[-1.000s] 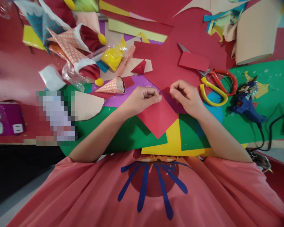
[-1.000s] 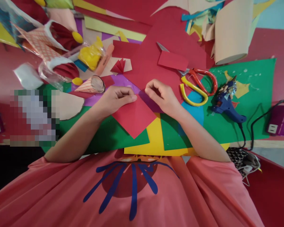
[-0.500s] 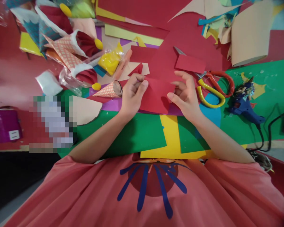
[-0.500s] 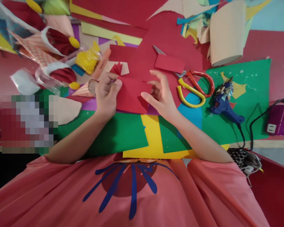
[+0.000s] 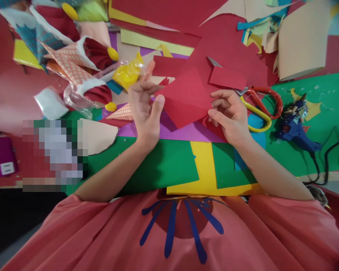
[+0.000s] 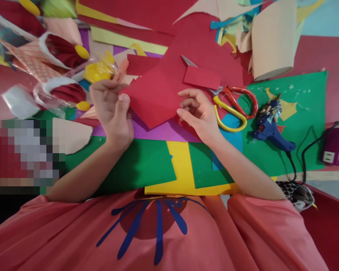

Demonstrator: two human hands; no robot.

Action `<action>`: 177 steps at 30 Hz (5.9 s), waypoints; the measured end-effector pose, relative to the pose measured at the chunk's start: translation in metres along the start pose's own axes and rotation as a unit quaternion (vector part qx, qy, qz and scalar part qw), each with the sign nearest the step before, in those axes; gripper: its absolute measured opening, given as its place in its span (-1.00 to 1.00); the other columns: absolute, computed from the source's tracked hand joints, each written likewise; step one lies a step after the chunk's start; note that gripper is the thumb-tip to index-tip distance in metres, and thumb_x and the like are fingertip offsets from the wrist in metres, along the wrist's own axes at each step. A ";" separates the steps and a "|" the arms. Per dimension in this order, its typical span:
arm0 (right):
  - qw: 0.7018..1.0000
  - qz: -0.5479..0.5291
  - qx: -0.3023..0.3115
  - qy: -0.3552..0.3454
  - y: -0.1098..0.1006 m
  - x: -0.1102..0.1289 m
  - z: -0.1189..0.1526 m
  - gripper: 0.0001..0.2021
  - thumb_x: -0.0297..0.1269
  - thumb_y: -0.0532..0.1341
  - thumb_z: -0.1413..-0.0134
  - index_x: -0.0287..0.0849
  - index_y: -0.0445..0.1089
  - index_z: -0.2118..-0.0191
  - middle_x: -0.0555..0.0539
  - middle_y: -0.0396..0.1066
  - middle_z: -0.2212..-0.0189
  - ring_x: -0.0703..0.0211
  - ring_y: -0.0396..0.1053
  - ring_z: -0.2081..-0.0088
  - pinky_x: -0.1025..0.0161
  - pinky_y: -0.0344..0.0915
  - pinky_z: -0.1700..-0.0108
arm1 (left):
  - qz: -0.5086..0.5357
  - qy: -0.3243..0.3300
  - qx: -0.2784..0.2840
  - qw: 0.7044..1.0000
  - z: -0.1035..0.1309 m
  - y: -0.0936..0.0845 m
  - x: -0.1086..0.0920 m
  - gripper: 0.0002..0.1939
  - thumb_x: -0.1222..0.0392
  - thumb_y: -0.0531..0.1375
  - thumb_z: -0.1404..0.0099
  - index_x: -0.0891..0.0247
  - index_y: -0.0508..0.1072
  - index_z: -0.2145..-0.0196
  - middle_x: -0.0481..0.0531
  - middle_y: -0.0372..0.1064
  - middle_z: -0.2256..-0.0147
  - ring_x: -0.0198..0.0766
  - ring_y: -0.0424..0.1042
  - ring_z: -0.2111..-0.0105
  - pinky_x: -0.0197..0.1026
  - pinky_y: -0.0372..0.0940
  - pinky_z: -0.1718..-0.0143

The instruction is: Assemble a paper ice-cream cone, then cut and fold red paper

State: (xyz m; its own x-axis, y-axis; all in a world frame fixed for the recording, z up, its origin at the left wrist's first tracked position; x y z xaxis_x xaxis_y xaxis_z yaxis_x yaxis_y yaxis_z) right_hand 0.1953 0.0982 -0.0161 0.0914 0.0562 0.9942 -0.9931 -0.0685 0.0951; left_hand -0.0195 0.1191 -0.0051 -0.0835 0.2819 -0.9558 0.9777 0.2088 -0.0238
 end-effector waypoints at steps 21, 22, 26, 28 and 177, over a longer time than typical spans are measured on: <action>0.993 -0.046 -0.054 -0.093 -0.008 0.023 0.008 -0.84 -0.18 0.35 0.05 -0.07 0.37 0.43 0.07 0.33 0.46 0.31 0.34 0.35 0.30 0.35 0.25 | 0.031 -0.037 0.379 0.924 0.056 0.067 -0.014 -0.27 -0.12 0.19 -0.25 -0.04 -0.02 -0.28 0.16 0.11 -0.26 -0.09 0.31 -0.16 -0.04 0.36 -0.07; 0.997 -0.032 -0.025 -0.072 -0.001 0.019 0.010 -0.83 -0.15 0.35 0.04 -0.06 0.38 0.42 0.07 0.34 0.46 0.31 0.35 0.36 0.29 0.37 0.26 | 0.069 -0.068 0.381 0.919 0.057 0.069 -0.014 -0.24 -0.15 0.22 -0.21 -0.07 -0.01 -0.27 0.14 0.14 -0.24 -0.09 0.31 -0.17 -0.04 0.37 -0.07; 0.999 0.013 0.036 -0.029 0.012 0.013 0.017 -0.81 -0.09 0.34 0.01 -0.04 0.41 0.35 0.04 0.38 0.39 0.28 0.40 0.32 0.27 0.41 0.25 | 0.162 -0.186 0.357 0.901 0.058 0.073 -0.008 -0.18 -0.21 0.34 -0.02 -0.05 0.13 -0.18 0.09 0.36 -0.07 -0.11 0.42 -0.06 -0.07 0.42 0.01; 0.998 0.021 0.060 -0.029 0.017 0.015 0.019 -0.83 -0.12 0.34 0.00 -0.06 0.43 0.33 0.03 0.40 0.38 0.27 0.42 0.30 0.26 0.42 0.22 | 0.173 -0.225 0.344 0.895 0.058 0.074 -0.002 -0.22 -0.15 0.39 0.02 0.00 0.21 -0.11 0.06 0.42 0.02 -0.13 0.47 0.01 -0.11 0.44 0.05; 0.997 0.041 0.005 0.067 0.007 0.003 0.007 -0.62 0.06 0.35 0.11 -0.17 0.31 0.48 0.14 0.34 0.66 0.45 0.28 0.71 0.46 0.15 0.69 | 0.006 -0.233 0.188 0.954 0.022 0.035 0.001 -0.81 0.17 0.32 -0.08 0.29 0.40 0.53 -0.13 0.36 0.69 -0.47 0.33 0.71 -0.44 0.25 0.67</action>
State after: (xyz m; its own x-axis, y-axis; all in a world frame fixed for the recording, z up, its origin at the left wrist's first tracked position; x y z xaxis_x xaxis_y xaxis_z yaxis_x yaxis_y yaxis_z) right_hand 0.1890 0.0912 -0.0117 -0.0008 0.1827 0.9832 -0.9959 -0.0887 0.0157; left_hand 0.0186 0.1056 -0.0137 -0.0637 -0.1826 -0.9811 0.9853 -0.1675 -0.0328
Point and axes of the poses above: each hand's wrist, its own z-axis away from the middle knuckle, its own y-axis out of the palm, x = y × z, the point moved 9 cm from there along -z, towards the middle knuckle
